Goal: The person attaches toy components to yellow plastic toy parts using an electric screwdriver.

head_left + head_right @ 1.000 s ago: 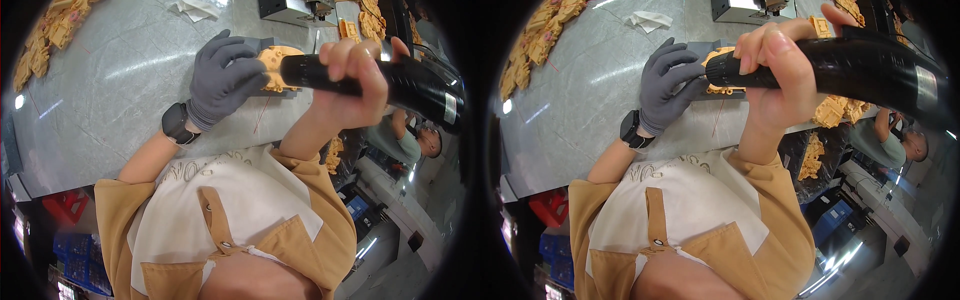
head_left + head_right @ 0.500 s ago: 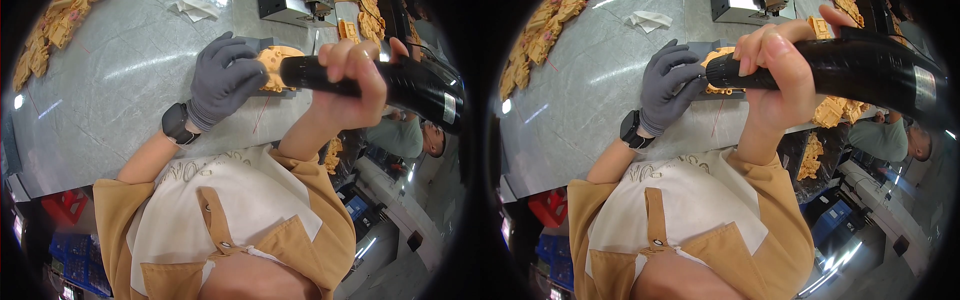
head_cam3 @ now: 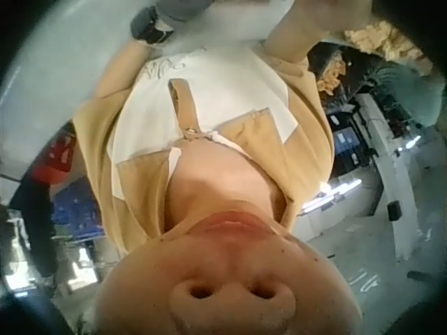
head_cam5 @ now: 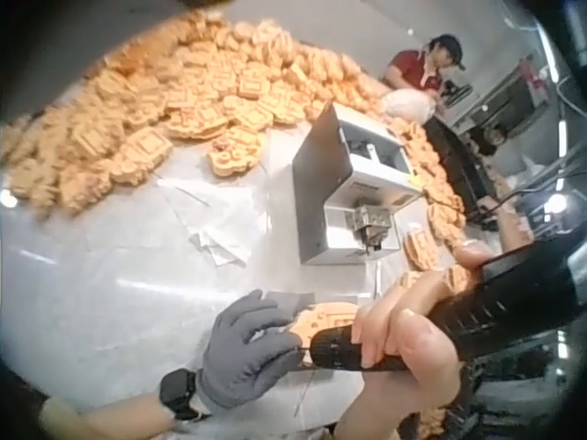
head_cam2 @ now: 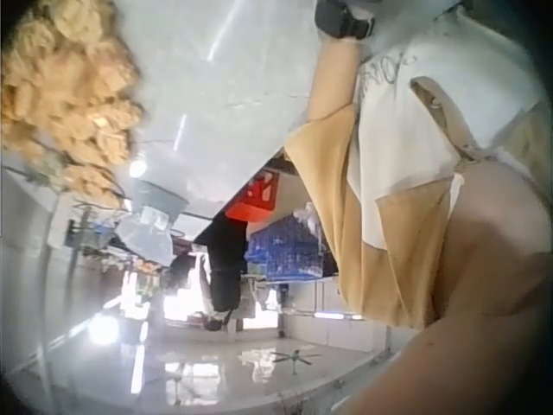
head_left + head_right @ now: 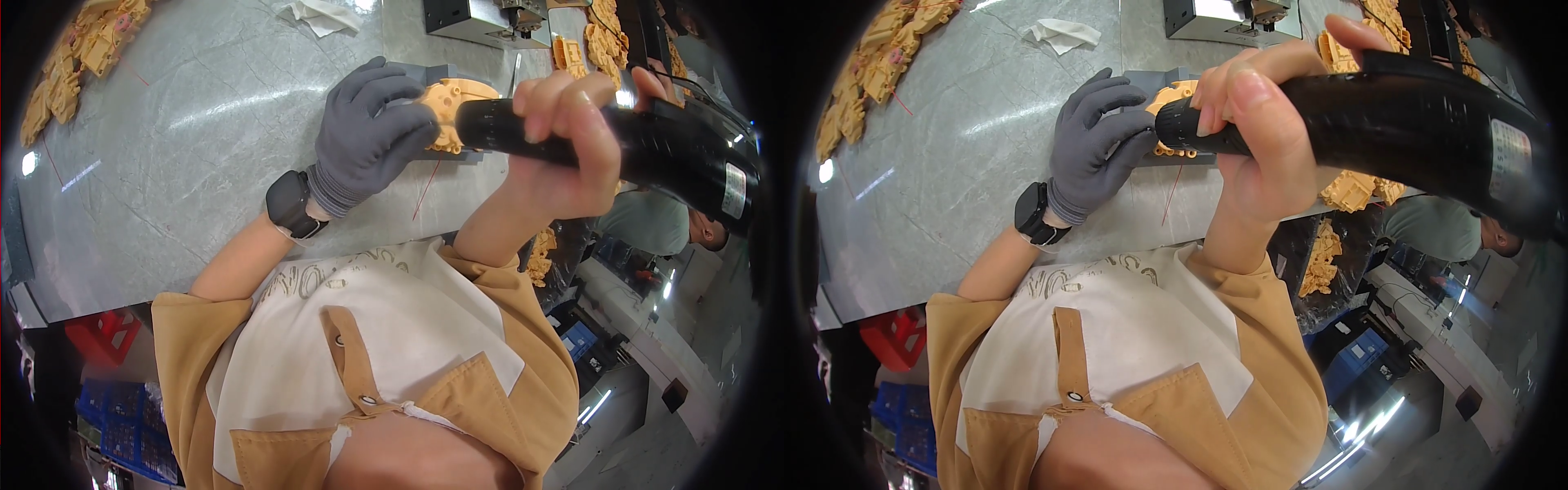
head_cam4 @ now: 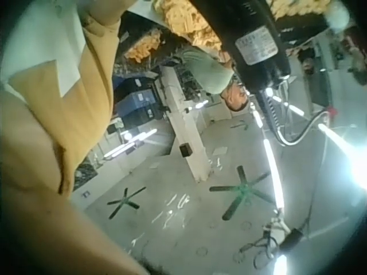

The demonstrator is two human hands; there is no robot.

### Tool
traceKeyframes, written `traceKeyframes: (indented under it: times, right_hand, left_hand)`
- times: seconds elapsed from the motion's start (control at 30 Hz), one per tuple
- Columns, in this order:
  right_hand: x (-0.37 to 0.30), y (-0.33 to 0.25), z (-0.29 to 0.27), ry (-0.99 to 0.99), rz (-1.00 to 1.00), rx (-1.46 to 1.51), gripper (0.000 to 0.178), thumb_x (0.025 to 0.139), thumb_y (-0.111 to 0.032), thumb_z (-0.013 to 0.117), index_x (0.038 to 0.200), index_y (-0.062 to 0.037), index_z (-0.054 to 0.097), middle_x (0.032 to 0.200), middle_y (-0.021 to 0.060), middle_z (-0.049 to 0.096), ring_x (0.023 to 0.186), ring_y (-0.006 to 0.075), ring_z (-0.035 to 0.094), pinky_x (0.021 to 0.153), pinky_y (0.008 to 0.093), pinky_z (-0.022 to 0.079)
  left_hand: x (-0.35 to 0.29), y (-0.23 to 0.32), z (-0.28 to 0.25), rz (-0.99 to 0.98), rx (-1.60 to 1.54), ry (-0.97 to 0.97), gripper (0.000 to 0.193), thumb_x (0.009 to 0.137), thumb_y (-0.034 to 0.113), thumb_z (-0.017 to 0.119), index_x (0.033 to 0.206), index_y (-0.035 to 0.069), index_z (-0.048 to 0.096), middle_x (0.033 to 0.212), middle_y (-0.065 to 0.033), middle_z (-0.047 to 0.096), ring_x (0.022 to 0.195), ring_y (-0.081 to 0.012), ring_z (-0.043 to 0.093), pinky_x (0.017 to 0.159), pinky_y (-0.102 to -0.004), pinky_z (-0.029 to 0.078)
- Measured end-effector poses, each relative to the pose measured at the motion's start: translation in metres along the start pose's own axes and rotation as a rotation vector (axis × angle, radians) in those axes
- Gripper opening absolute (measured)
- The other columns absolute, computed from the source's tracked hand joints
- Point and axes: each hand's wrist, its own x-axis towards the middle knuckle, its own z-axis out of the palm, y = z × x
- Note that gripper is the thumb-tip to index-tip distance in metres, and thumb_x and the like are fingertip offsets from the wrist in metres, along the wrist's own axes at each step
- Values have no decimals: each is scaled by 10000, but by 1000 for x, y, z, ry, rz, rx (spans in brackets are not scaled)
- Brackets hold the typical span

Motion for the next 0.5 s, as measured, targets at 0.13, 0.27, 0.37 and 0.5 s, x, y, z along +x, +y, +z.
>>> traceKeyframes:
  times: [0.13,0.27,0.37,0.5]
  right_hand:
    - [1,2,0,13,-3,-8,572,754,-12,507,1270,30,263,601,105,473,446,178,460,488,349,459]
    - [1,3,0,105,23,62,570,751,-18,502,1276,-2,279,593,80,450,451,169,454,491,345,458]
    - [-2,5,0,150,50,56,564,754,-19,500,1277,-25,290,590,64,436,453,164,453,490,343,457]
    - [-7,0,2,174,24,27,558,768,-8,504,1280,-25,284,586,62,430,451,167,456,489,337,459]
  left_hand:
    - [0,-1,-1,-11,-7,-9,253,749,107,708,992,137,641,1078,-80,603,1054,-310,550,1005,-487,388]
    - [2,-4,1,9,-4,0,212,763,143,700,967,139,642,1043,-76,597,1051,-304,545,986,-460,398]
    - [-3,-4,1,9,20,12,203,771,193,698,960,144,643,1034,-69,586,1063,-292,533,965,-435,406]
    - [1,0,-1,-27,-13,-46,322,766,214,703,1065,134,610,1111,-89,559,1086,-308,515,952,-430,411]
